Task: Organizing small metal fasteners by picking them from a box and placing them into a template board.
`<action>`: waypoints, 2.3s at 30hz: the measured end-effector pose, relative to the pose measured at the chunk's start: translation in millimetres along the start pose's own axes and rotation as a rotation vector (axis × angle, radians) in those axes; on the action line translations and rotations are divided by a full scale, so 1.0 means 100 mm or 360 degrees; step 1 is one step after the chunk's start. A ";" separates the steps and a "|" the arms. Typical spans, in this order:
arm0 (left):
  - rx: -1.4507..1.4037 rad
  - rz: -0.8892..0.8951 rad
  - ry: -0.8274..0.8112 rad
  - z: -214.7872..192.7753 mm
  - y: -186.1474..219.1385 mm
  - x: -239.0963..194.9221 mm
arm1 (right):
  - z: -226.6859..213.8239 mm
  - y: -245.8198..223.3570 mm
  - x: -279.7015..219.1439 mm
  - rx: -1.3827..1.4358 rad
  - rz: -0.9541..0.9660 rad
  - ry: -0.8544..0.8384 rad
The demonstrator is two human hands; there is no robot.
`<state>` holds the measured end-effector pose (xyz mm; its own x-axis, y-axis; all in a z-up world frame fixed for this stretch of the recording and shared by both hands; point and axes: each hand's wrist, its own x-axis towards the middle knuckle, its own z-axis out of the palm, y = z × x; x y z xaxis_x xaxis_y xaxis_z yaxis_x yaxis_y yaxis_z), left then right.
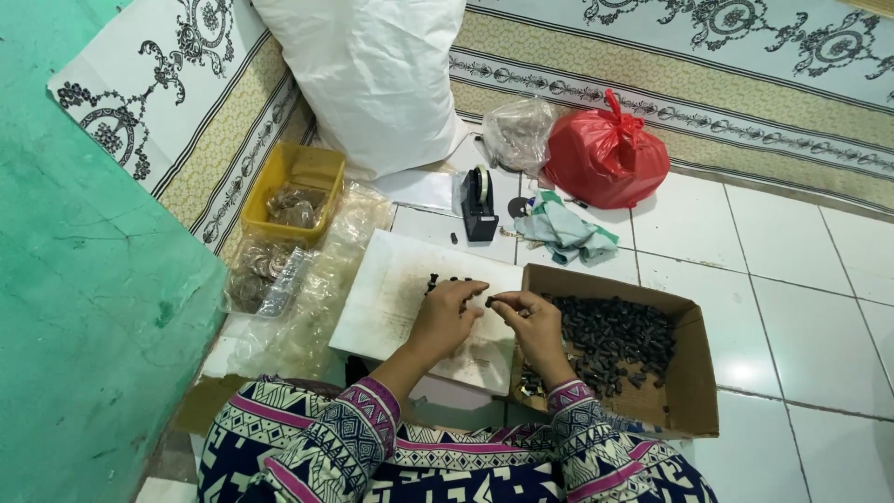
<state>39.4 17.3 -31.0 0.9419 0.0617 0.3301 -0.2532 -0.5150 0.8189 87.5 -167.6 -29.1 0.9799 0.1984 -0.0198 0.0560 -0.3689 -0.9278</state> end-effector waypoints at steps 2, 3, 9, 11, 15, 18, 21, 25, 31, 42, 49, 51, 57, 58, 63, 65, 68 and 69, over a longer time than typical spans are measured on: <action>0.0091 0.0019 -0.0033 -0.07 0.05 0.02 | 0.10 0.28 0.05 -0.0132 -0.0103 0.0055; 0.0183 0.0038 -0.0067 -0.11 0.08 0.03 | 0.15 0.42 0.07 -0.0264 -0.0206 0.0110; 0.0298 -0.0034 -0.0197 -0.03 0.04 -0.03 | 0.33 0.71 0.07 -0.0359 -0.0333 0.0108; 0.0316 -0.0026 -0.0221 -0.03 0.06 -0.04 | 0.36 0.74 0.07 -0.0401 -0.0374 0.0099; 0.0391 0.0065 -0.0257 0.00 0.05 -0.08 | 0.41 0.77 0.04 -0.0484 -0.0503 0.0086; 0.0444 0.0071 -0.0277 0.05 -0.01 -0.11 | 0.40 0.70 0.00 -0.0549 -0.0520 0.0075; 0.0478 0.0072 -0.0291 0.05 0.00 -0.11 | 0.40 0.70 0.00 -0.0576 -0.0494 0.0071; 0.0478 0.0056 -0.0293 0.05 -0.01 -0.10 | 0.39 0.71 -0.01 -0.0570 -0.0470 0.0084; 0.0492 0.0118 -0.0267 -0.01 0.12 -0.12 | 0.27 0.84 0.06 -0.0579 -0.0407 0.0135; 0.0316 0.0363 -0.0341 0.54 0.44 -0.22 | -0.88 0.05 -0.33 -0.0675 0.0162 -0.0306; 0.0232 0.0459 -0.0563 1.42 0.43 -0.29 | -1.25 1.16 -0.36 -0.0750 0.0339 -0.0274; 0.0432 0.0361 -0.0768 1.48 0.62 -0.25 | -1.18 1.76 -0.22 -0.1152 0.0547 -0.0510; 0.0781 0.0084 -0.0965 1.92 0.10 -0.41 | -0.78 2.17 0.04 -0.1408 0.0538 -0.0453; 0.0785 0.0086 -0.0959 1.86 0.24 -0.37 | -0.77 2.06 0.01 -0.1408 0.0532 -0.0451; 0.0879 0.0055 -0.1030 1.78 0.39 -0.29 | -0.65 1.75 -0.06 -0.1410 0.0495 -0.0591; 0.0828 0.0028 -0.0968 2.02 0.10 -0.39 | -0.63 1.85 -0.08 -0.1386 0.0522 -0.0475; 0.0764 0.0011 -0.0905 2.13 -0.07 -0.44 | -0.62 1.93 -0.06 -0.1297 0.0617 -0.0325; 0.0756 0.0026 -0.0900 2.14 -0.09 -0.44 | -0.62 1.94 -0.04 -0.1230 0.0682 -0.0285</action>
<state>47.4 -163.5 -153.0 0.9411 -0.3333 -0.0570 -0.2663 -0.8346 0.4822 106.1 -296.3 -185.7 0.9054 0.0179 -0.4241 -0.1310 -0.9386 -0.3193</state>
